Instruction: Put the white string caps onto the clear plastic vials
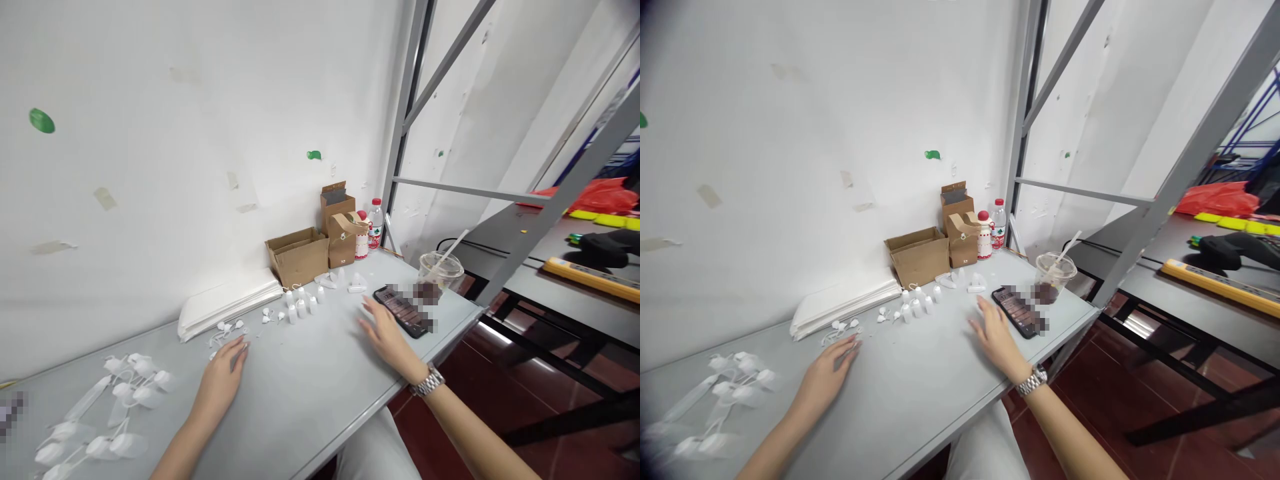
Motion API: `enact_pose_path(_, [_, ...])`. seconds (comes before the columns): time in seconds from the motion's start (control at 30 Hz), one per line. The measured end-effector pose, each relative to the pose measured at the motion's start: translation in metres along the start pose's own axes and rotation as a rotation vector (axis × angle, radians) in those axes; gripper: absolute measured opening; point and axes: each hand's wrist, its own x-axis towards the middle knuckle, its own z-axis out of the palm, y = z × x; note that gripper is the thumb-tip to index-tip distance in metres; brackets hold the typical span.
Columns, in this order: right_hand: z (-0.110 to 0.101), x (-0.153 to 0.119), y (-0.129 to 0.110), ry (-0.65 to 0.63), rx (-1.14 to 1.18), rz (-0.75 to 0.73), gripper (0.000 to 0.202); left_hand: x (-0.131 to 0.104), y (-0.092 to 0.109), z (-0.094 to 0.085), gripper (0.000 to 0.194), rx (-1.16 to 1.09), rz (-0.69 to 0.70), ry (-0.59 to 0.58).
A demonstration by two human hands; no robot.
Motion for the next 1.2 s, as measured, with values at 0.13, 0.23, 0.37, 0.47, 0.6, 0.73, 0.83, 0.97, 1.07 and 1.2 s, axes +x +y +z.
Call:
enact_pose_path(0.13, [-0.021, -0.003, 0.045, 0.19, 0.242, 0.241, 0.051, 0.001, 0.0, 0.0, 0.034, 0.02, -0.02, -0.034])
enact_pose_path(0.23, [-0.036, -0.005, 0.074, 0.234, 0.347, 0.335, 0.056, 0.001, 0.002, -0.001, 0.034, 0.036, -0.031, -0.053])
enact_pose_path(0.37, [-0.044, -0.005, 0.089, 0.201, 0.44, 0.347, 0.058, 0.0, 0.003, -0.002, 0.035, 0.044, -0.043, -0.075])
enact_pose_path(0.47, [-0.044, -0.003, 0.092, 0.162, 0.469, 0.339, 0.059, 0.0, 0.004, -0.001, 0.035, 0.042, -0.026, -0.059])
enact_pose_path(0.6, [-0.046, -0.001, 0.093, 0.148, 0.449, 0.338, 0.059, 0.0, 0.004, 0.0, 0.034, 0.044, -0.02, -0.053])
enact_pose_path(0.73, [-0.048, -0.001, 0.088, 0.156, 0.42, 0.327, 0.059, -0.001, 0.003, 0.001, 0.034, 0.051, -0.019, -0.044])
enact_pose_path(0.83, [-0.048, 0.002, 0.079, 0.099, 0.391, 0.3, 0.06, -0.001, 0.003, 0.001, 0.033, 0.054, -0.024, -0.025])
enact_pose_path(0.97, [-0.044, 0.01, 0.068, 0.106, 0.317, 0.268, 0.058, 0.0, 0.003, 0.0, 0.033, 0.06, -0.016, 0.01])
enact_pose_path(1.07, [-0.043, 0.012, 0.068, 0.209, 0.284, 0.32, 0.054, 0.0, 0.004, -0.002, 0.034, 0.062, -0.029, 0.002])
enact_pose_path(1.2, [-0.043, 0.006, 0.073, 0.224, 0.22, 0.395, 0.053, 0.0, 0.004, -0.001, 0.033, 0.066, -0.033, 0.004])
